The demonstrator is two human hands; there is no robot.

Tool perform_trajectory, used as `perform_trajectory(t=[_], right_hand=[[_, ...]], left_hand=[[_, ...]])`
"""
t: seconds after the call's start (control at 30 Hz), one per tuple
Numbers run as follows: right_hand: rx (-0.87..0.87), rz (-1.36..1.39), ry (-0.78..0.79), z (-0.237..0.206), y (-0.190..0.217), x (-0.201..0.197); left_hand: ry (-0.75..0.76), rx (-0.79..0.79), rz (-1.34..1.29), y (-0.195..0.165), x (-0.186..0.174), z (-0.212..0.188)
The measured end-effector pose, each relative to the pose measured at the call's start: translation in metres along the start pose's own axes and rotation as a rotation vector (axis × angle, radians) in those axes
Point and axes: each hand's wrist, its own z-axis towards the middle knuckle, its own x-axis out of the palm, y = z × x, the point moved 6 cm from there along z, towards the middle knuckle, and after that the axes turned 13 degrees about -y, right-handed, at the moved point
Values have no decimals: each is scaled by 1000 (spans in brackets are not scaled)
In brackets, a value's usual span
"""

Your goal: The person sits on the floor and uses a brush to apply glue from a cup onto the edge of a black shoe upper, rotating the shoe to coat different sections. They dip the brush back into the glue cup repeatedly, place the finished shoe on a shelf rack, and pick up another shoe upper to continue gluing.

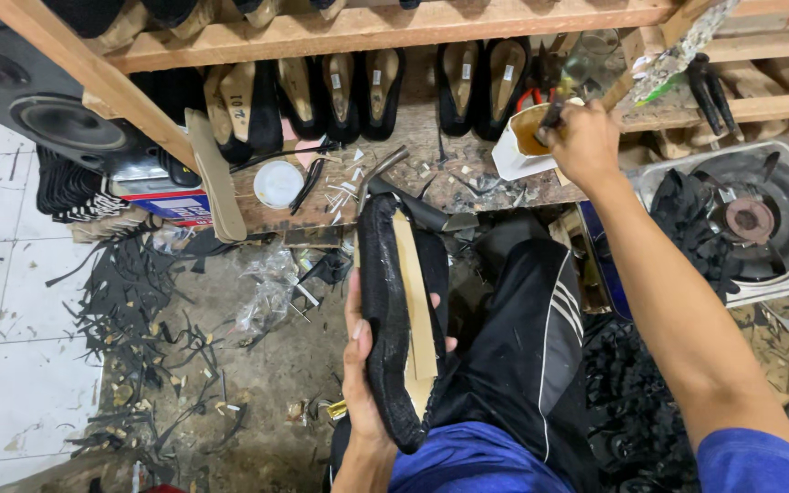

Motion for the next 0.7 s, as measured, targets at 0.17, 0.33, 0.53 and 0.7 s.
perform_trajectory(t=[0.17,0.33,0.53,0.7], right_hand=[[181,142,26,-3,-5,-30],[207,134,30,-8,13,-66],[487,955,-1,-50,101,-141],[354,1036,-206,-106,195,-209]], left_hand=[[3,9,18,-5,4,2],[-1,-16,7,3,12,14],[102,51,-34,12,28,22],[101,221,119,6,41,19]])
